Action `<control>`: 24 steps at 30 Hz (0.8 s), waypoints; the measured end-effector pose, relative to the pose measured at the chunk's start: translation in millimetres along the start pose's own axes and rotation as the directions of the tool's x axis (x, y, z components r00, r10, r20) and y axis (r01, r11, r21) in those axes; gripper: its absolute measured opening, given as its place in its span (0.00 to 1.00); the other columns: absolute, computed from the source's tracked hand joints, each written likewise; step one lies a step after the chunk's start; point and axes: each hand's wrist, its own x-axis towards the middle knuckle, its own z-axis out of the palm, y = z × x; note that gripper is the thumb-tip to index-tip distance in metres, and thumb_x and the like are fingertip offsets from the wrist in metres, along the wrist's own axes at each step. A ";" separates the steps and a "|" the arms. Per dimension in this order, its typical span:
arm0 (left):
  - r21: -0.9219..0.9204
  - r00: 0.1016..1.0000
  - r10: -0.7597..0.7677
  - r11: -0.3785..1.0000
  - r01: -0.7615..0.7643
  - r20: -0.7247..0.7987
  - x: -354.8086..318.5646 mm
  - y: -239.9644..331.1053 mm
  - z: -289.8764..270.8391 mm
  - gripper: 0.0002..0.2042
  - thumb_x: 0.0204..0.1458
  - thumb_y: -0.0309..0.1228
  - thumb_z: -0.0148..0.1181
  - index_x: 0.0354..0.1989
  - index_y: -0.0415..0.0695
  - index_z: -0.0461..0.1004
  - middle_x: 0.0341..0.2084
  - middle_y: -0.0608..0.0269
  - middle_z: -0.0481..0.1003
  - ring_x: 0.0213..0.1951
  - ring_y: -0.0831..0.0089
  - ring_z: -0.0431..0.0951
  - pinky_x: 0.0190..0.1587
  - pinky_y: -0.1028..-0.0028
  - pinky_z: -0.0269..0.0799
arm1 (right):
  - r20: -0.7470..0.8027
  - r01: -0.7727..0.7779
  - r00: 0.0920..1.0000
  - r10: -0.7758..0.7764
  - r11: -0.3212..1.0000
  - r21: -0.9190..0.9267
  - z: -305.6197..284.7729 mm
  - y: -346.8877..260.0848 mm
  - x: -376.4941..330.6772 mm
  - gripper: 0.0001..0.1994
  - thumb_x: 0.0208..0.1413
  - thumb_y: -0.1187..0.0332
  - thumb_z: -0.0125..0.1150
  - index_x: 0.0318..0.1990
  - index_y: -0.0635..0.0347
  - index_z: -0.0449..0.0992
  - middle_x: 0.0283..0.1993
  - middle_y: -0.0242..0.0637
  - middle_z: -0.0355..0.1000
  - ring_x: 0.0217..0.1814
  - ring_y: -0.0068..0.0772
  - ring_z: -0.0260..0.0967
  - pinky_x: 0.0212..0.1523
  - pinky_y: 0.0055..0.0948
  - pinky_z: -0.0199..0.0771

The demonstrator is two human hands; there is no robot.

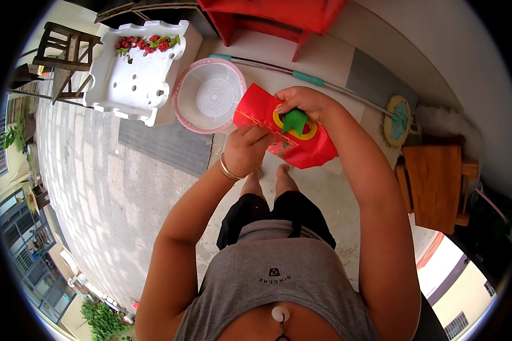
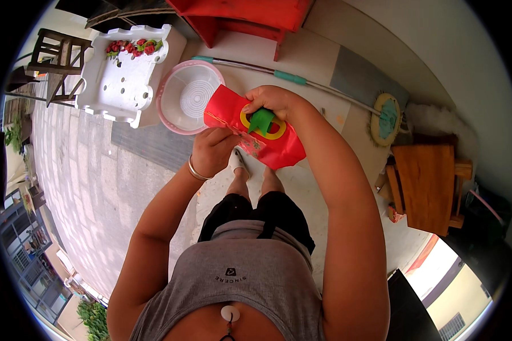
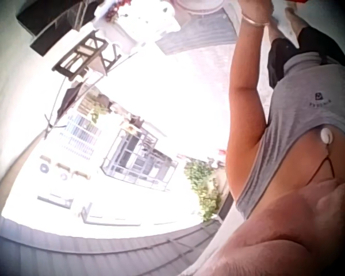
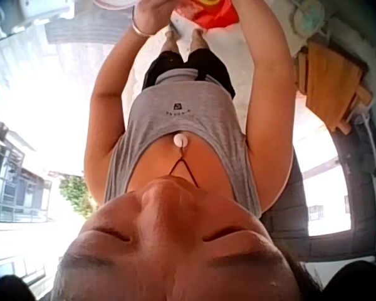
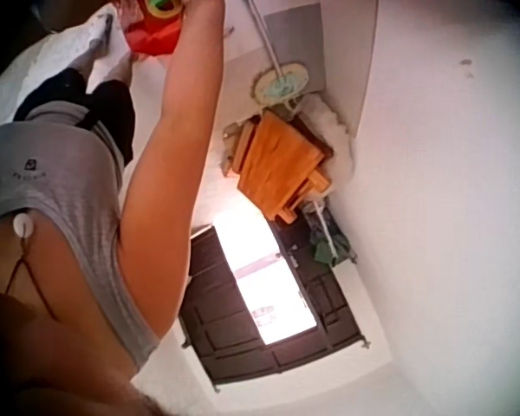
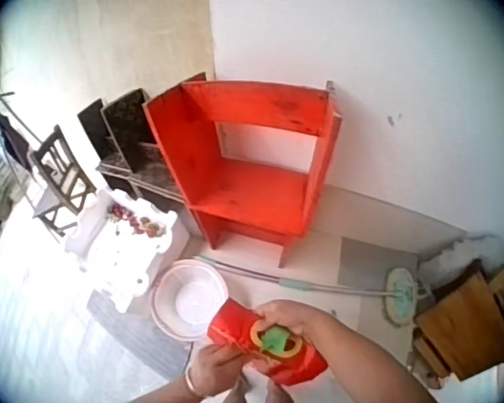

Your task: The person uses scissors to cut open a red package containing white grains. They then open the package and pour some of the contents into a pink plastic basin.

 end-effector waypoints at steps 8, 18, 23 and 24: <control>0.109 0.999 -0.009 0.994 0.005 0.040 4.0 2.9 15.4 0.09 0.35 0.22 0.64 0.29 0.42 0.79 0.27 0.65 0.74 0.25 0.67 0.76 0.27 0.70 0.72 | -0.017 0.019 1.000 -0.019 1.000 0.001 -0.9 7.0 1.9 0.11 0.54 0.74 0.59 0.44 0.68 0.72 0.39 0.38 0.76 0.37 0.26 0.76 0.41 0.25 0.77; 0.015 0.998 -0.042 0.999 0.043 -0.052 -6.3 16.6 17.8 0.11 0.33 0.23 0.63 0.30 0.43 0.79 0.27 0.66 0.74 0.25 0.69 0.75 0.25 0.71 0.71 | -0.161 0.057 0.984 -0.081 0.987 -0.152 -16.0 17.6 2.2 0.05 0.57 0.70 0.59 0.36 0.61 0.75 0.31 0.34 0.75 0.31 0.22 0.72 0.36 0.23 0.74; 0.093 0.999 0.011 0.996 -0.015 0.040 5.7 11.3 27.2 0.13 0.33 0.20 0.64 0.32 0.42 0.80 0.28 0.63 0.75 0.25 0.67 0.76 0.26 0.71 0.71 | -0.135 0.040 0.989 -0.058 0.990 -0.135 -10.4 23.4 6.2 0.06 0.57 0.69 0.60 0.37 0.63 0.74 0.32 0.32 0.74 0.33 0.20 0.72 0.36 0.20 0.73; 0.055 1.000 0.012 0.998 -0.012 0.008 8.2 12.6 25.4 0.12 0.34 0.22 0.63 0.31 0.43 0.80 0.27 0.65 0.74 0.25 0.68 0.75 0.25 0.71 0.71 | -0.137 0.043 0.989 -0.059 0.992 -0.118 -11.2 24.5 5.9 0.06 0.57 0.69 0.60 0.37 0.63 0.74 0.32 0.32 0.74 0.33 0.21 0.72 0.36 0.20 0.73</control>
